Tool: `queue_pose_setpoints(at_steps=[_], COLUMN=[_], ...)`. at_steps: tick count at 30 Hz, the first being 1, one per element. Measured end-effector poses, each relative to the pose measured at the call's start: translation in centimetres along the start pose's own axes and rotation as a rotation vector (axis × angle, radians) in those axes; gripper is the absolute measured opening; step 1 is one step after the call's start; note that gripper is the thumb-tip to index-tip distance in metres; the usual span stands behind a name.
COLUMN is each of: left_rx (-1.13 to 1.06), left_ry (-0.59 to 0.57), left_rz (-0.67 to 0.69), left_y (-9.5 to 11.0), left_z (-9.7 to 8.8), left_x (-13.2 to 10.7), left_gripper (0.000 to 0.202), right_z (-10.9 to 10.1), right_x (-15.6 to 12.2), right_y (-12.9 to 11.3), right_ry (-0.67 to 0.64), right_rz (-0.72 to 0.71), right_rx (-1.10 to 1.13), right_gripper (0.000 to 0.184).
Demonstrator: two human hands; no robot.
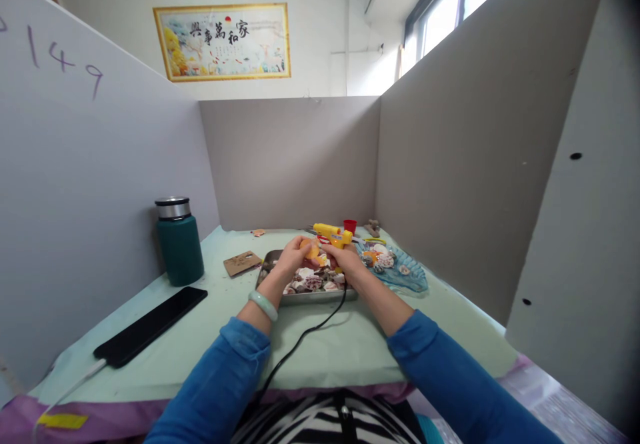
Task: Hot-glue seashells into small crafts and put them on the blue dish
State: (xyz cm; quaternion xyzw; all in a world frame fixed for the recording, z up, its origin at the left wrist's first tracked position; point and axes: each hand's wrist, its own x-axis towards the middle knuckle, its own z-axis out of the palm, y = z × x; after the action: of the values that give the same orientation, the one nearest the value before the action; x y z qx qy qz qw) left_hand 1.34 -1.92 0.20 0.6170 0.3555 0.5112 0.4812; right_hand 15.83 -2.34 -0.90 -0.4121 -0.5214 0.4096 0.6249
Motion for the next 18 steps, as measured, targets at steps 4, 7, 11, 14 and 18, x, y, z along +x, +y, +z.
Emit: queue_pose_setpoints(at_steps=[4,7,11,14,18], left_rx=[-0.048,-0.056,-0.106,-0.116,-0.077], left_ry=[0.006,0.009,0.039,0.042,0.018], left_rz=[-0.005,-0.026,-0.040,-0.041,-0.013], left_y=[0.11,0.00,-0.16,-0.24,-0.36], left_z=[-0.07,-0.15,-0.21,-0.16,-0.07], left_x=[0.00,0.13,0.31,0.32,0.20], left_gripper=[0.025,0.026,0.023,0.022,0.024], right_z=[-0.02,-0.01,-0.07,-0.12,-0.09], right_x=[-0.03,0.14,0.36,0.30,0.11], right_y=[-0.03,0.15,0.45,0.45,0.24], right_ry=[0.007,0.016,-0.012,-0.049,-0.050], right_rz=[-0.029,-0.033,-0.035,-0.061,-0.086], right_rx=[0.043,0.060,0.052,0.011,-0.006], right_gripper=[0.021,0.023,0.028,0.027,0.023])
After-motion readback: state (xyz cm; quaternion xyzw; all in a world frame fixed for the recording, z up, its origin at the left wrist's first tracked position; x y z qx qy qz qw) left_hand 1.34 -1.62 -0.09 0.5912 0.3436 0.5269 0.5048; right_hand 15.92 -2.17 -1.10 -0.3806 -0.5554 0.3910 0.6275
